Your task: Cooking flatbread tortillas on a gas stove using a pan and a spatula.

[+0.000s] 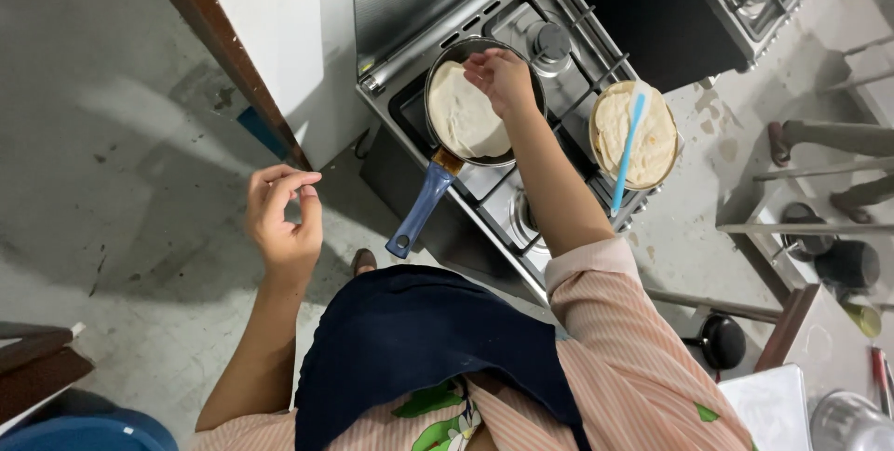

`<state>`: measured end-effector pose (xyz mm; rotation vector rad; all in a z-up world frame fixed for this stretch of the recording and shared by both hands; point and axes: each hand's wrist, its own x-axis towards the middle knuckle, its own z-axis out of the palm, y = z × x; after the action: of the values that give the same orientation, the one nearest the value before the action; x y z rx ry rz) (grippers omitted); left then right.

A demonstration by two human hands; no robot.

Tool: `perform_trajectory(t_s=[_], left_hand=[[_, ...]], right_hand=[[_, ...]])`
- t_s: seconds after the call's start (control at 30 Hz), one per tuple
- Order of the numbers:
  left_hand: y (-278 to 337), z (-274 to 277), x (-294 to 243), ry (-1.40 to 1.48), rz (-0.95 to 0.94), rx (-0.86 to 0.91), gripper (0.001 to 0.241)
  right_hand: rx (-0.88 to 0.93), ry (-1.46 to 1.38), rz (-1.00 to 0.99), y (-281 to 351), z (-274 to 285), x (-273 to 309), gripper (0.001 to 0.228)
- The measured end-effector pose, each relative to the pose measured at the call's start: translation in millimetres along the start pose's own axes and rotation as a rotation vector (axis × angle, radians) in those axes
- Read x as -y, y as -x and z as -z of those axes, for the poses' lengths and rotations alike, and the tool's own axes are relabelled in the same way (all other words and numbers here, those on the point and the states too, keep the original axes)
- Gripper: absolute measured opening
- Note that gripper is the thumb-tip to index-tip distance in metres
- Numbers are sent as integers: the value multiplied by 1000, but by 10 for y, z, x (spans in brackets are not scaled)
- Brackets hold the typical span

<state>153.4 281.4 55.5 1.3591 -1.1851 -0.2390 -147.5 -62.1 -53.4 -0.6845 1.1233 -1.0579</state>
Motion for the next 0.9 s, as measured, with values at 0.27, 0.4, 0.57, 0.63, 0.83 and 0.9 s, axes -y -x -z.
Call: perform_trajectory(t_s=[0.27, 0.4, 0.57, 0.63, 0.83, 0.9], left_hand=[[-62, -5, 12, -2, -2, 46, 26], [-71, 8, 66, -6, -6, 58, 25], [-74, 34, 117, -6, -2, 45, 25], [-70, 49, 140, -1, -1, 42, 25], [-76, 91, 149, 2, 5, 25, 24], [-76, 95, 163, 10, 15, 23, 24]], right_hand=[[-23, 622, 157, 245, 9, -23, 22], [-17, 1493, 504, 519, -243, -10, 22], [-60, 1578, 668, 427, -339, -118, 34], [-72, 1524, 583, 413, -323, -127, 36], [102, 1266, 737, 469, -190, -48, 39], [-71, 1166, 598, 631, -216, 72, 33]])
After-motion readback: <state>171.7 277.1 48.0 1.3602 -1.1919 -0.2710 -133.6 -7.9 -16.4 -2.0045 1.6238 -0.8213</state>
